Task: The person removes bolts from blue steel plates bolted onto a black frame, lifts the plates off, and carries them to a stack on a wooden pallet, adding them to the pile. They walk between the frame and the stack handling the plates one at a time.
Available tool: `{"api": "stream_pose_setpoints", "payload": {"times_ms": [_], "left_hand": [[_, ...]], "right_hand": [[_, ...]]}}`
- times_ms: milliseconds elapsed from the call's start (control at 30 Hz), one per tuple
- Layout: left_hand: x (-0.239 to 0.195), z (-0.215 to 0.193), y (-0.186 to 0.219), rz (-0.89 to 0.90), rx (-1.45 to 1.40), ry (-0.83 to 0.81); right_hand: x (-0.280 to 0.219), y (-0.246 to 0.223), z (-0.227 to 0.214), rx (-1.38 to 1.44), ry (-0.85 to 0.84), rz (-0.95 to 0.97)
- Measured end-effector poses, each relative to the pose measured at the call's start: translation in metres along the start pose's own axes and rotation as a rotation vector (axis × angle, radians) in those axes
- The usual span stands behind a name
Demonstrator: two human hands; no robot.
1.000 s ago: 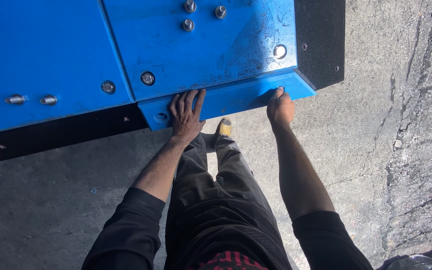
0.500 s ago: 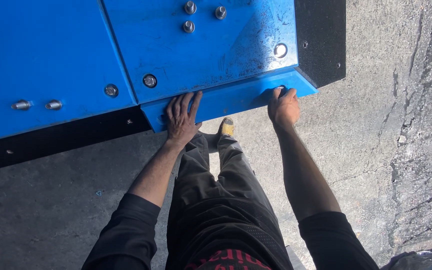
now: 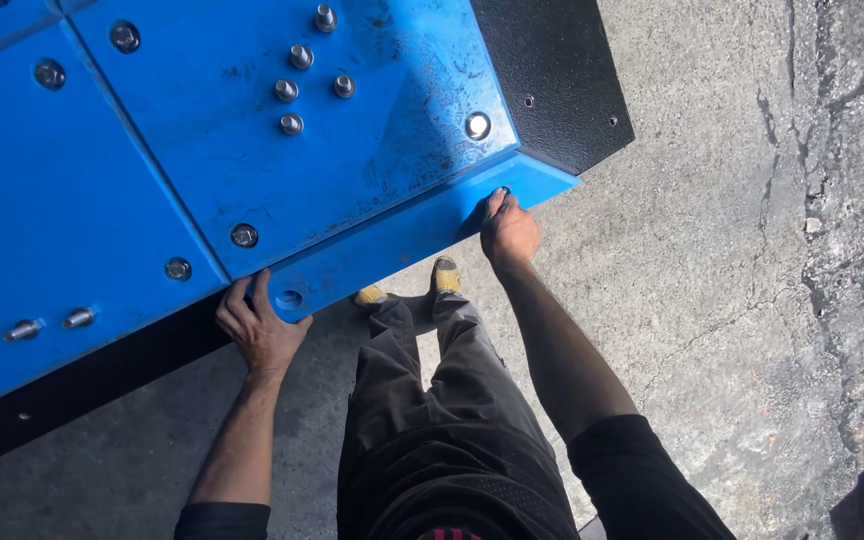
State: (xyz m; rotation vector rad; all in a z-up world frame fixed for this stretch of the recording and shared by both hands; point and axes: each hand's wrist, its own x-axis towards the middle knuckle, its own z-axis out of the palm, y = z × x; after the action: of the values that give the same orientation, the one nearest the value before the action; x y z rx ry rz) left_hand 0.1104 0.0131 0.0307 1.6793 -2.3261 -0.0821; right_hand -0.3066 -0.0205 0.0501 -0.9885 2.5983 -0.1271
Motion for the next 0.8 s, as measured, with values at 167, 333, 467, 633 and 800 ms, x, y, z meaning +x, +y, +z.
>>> {"api": "stream_pose_setpoints", "payload": {"times_ms": [167,333,467,633,800], "left_hand": [[0.007,-0.002,0.009,-0.015,0.005,-0.023],[0.003,0.005,0.008,-0.029,0.024,-0.043],[0.000,0.007,0.008,-0.049,0.050,-0.084],[0.002,0.007,0.012,-0.061,0.088,-0.110],[0.000,0.008,0.016,-0.066,0.094,-0.115]], "right_hand": [[0.004,0.032,0.009,0.268,-0.005,0.052],[0.039,0.073,0.040,0.876,0.435,0.380],[0.053,0.080,0.032,1.099,0.080,0.386],[0.053,0.081,0.023,0.960,0.053,0.359],[0.057,0.082,0.013,0.790,0.032,0.329]]}}
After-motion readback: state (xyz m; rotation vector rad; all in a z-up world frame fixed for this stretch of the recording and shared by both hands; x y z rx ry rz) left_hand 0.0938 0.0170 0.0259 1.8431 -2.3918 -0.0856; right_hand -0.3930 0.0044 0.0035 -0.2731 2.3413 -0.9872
